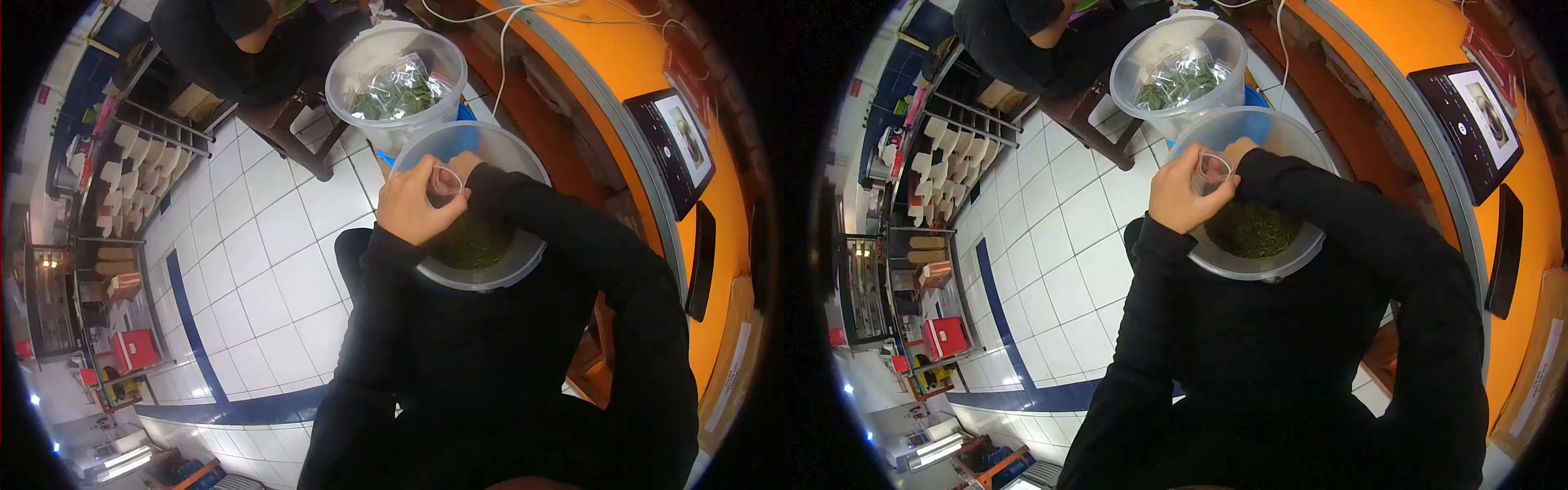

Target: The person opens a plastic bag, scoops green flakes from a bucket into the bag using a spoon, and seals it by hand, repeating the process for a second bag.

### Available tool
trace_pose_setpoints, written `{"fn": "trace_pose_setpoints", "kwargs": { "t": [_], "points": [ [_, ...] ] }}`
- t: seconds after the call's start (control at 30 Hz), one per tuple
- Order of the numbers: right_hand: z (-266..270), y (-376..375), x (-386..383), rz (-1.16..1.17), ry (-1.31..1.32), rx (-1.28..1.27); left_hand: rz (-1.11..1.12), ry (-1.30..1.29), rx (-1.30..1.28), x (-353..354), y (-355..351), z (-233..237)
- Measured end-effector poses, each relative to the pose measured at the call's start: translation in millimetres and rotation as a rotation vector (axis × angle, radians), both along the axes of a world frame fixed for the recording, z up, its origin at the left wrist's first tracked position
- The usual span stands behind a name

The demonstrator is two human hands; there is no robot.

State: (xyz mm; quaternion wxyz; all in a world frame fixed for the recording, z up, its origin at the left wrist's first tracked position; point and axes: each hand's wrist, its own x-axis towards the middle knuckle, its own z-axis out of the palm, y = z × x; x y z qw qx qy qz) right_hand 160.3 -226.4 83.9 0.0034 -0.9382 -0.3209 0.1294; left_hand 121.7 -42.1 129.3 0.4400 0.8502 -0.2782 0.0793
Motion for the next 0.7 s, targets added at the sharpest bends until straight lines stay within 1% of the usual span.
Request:
{"fn": "trace_pose_setpoints", "kwargs": {
  "t": [0.07,0.17,0.23,0.37,0.43,0.47,0.57,0.6,0.63,0.7],
  "points": [
    [-26,5,2,-0.016,0.066,0.02,0.002,0.006,0.004,0,1,0],
    [-80,14,13,-0.086,0.196,0.009,0.0,0.032,0.0,3,2,0],
    [-110,16,24,-0.143,0.258,0.013,0.004,0.037,-0.051,2,2,-1],
    [-168,16,42,-0.213,0.311,0.011,0.015,0.055,-0.045,2,2,3],
    [-161,20,37,-0.222,0.306,0.024,0.001,0.065,0.0,1,2,6],
    [-155,15,35,-0.247,0.332,0.082,-0.007,0.063,0.007,1,2,5],
    [-71,0,17,-0.314,0.403,0.243,0.005,0.044,-0.036,2,0,1],
    [-50,-4,15,-0.328,0.425,0.289,-0.006,0.043,-0.052,2,0,2],
    [-38,-6,17,-0.324,0.422,0.284,-0.015,0.042,-0.066,1,1,2],
    [-16,-6,23,-0.175,0.25,0.053,-0.017,0.055,-0.069,1,2,4]
  ]
}}
